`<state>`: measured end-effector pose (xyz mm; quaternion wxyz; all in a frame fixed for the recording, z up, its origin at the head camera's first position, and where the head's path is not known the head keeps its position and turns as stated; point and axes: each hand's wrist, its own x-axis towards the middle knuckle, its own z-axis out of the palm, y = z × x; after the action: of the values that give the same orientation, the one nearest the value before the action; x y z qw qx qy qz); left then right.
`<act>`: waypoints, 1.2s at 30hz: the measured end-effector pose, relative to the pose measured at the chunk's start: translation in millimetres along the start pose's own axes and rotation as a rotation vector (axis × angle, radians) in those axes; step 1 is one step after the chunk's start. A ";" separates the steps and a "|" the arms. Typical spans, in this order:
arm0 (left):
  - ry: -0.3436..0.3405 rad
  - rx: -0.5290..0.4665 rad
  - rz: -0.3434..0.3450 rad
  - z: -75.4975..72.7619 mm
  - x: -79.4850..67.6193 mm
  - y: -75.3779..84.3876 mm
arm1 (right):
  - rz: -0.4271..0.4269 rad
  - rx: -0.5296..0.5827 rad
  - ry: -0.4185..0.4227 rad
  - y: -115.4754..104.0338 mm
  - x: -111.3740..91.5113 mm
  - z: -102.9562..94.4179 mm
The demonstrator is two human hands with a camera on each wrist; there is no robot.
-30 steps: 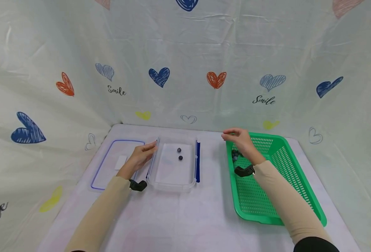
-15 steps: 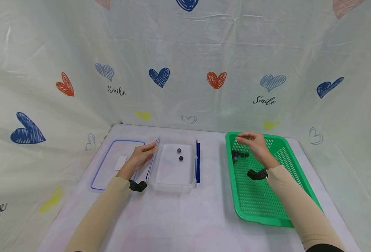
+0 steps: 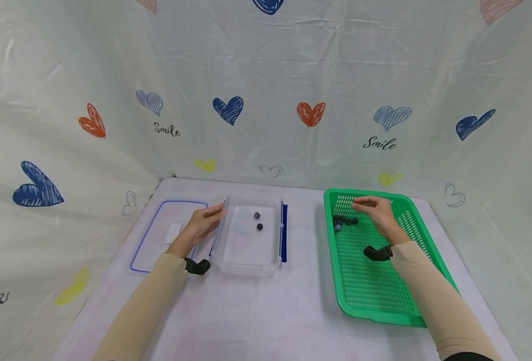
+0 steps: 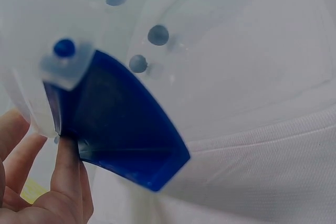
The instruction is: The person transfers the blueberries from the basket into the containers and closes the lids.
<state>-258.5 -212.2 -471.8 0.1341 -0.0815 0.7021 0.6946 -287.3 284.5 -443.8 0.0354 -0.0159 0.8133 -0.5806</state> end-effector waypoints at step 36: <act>0.012 -0.007 -0.005 -1.2 1.1 -2.6 | 0.042 -0.186 -0.007 56.1 12.7 -7.7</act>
<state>-258.9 -213.4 -474.6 0.1315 -0.0879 0.7004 0.6960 -299.7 309.2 -494.8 0.0490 -0.0042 0.8637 -0.5016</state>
